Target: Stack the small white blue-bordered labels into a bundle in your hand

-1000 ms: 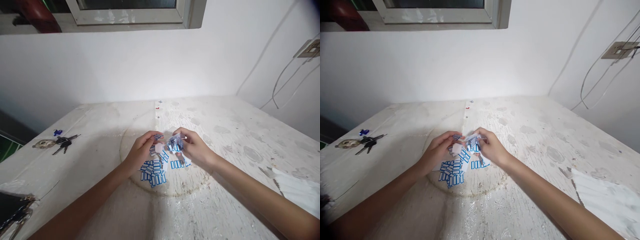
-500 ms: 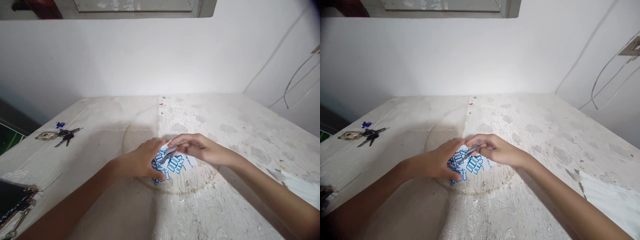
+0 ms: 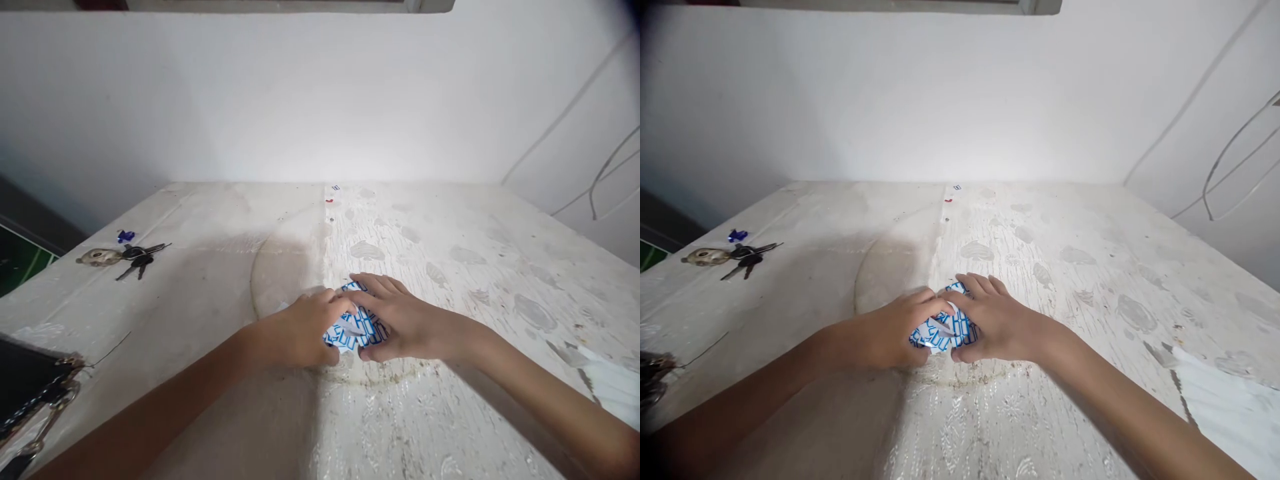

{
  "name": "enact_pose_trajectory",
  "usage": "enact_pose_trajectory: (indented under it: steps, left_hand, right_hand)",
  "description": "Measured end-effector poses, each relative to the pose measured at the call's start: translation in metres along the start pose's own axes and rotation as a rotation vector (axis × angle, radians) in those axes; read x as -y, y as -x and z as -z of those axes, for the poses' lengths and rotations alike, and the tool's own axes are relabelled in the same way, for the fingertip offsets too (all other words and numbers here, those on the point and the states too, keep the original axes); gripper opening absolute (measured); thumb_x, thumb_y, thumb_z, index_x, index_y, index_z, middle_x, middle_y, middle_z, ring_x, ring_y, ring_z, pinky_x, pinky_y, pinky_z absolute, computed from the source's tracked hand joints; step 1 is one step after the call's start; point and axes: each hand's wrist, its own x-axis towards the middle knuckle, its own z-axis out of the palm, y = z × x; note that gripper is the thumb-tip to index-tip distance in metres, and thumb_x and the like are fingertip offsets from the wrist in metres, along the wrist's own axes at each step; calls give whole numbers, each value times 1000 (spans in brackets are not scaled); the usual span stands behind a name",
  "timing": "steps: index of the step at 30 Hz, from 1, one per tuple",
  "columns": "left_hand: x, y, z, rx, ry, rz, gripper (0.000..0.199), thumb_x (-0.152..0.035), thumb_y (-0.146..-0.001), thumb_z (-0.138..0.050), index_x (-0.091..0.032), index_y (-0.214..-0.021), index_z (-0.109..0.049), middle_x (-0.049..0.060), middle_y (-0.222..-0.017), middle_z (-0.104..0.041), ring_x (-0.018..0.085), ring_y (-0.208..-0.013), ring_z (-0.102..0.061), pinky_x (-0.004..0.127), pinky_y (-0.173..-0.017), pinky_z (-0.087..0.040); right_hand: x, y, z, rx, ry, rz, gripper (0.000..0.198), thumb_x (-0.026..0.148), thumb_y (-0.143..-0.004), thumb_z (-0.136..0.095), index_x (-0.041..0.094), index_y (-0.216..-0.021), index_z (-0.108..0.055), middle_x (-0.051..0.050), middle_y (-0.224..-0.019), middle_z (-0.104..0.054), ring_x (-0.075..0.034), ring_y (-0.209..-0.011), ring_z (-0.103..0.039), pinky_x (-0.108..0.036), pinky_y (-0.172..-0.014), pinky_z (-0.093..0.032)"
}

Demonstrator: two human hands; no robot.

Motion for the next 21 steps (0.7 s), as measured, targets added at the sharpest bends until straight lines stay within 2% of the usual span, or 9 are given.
enact_pose_trajectory:
  steps: [2,5,9,12,14,17,19,21]
  left_hand:
    - [0,-3,-6,-65,20,-36,46,-20,-65,-57,-23,-111,-52,4,-101,-52,24,-94,-50,35,-78,-44]
    - [4,-10,-13,-239,115,-75,37,-11,-67,-49,-23,-100,-58,3,-97,-53,19,-84,-53,31,-73,-44]
    - [15,-22,-12,-397,216,-83,31,-10,-78,-42,-23,-97,-62,2,-93,-58,17,-87,-54,31,-79,-42]
    - [17,-27,-9,-477,325,-82,27,-20,-86,-40,-21,-102,-61,2,-95,-61,16,-88,-56,29,-78,-44]
    - [16,-27,-8,-502,398,-89,29,-24,-89,-38,-20,-110,-58,3,-98,-62,15,-89,-58,27,-75,-46]
    - [12,-24,-3,-462,580,-76,33,-32,-90,-39,-19,-115,-57,4,-96,-66,16,-87,-61,26,-70,-48]
    - [11,-22,1,-448,710,-94,32,-36,-89,-44,-21,-113,-59,3,-103,-66,18,-95,-60,27,-77,-48]
    - [12,-22,4,-469,808,-149,30,-36,-88,-47,-23,-110,-62,2,-117,-62,19,-110,-54,29,-91,-43]
  right_hand:
    - [1,-3,-6,-86,22,75,58,29,-74,-64,23,-128,-42,-10,-132,-38,-29,-125,-29,-47,-101,-31]
    - [1,-9,-15,-238,49,100,54,14,-74,-58,19,-125,-43,-9,-121,-46,-25,-112,-42,-42,-95,-39]
    - [-3,-12,-17,-402,-13,91,41,12,-82,-47,16,-123,-44,-11,-126,-41,-24,-107,-47,-38,-87,-46]
    - [-5,-10,-13,-509,-136,101,38,10,-85,-39,18,-121,-47,-11,-130,-37,-22,-113,-47,-37,-90,-45]
    - [-4,-9,-9,-577,-220,97,38,9,-85,-38,19,-119,-50,-11,-132,-36,-22,-120,-41,-36,-90,-45]
    - [-4,-10,-5,-645,-408,56,32,10,-85,-39,20,-109,-58,-9,-135,-37,-24,-128,-33,-35,-84,-48]
    - [-5,-10,-2,-674,-584,-7,27,14,-86,-42,20,-104,-62,-7,-137,-38,-26,-129,-31,-39,-90,-45]
    - [-5,-10,0,-652,-839,-59,24,20,-87,-46,19,-104,-63,-8,-134,-43,-27,-123,-40,-44,-94,-42]
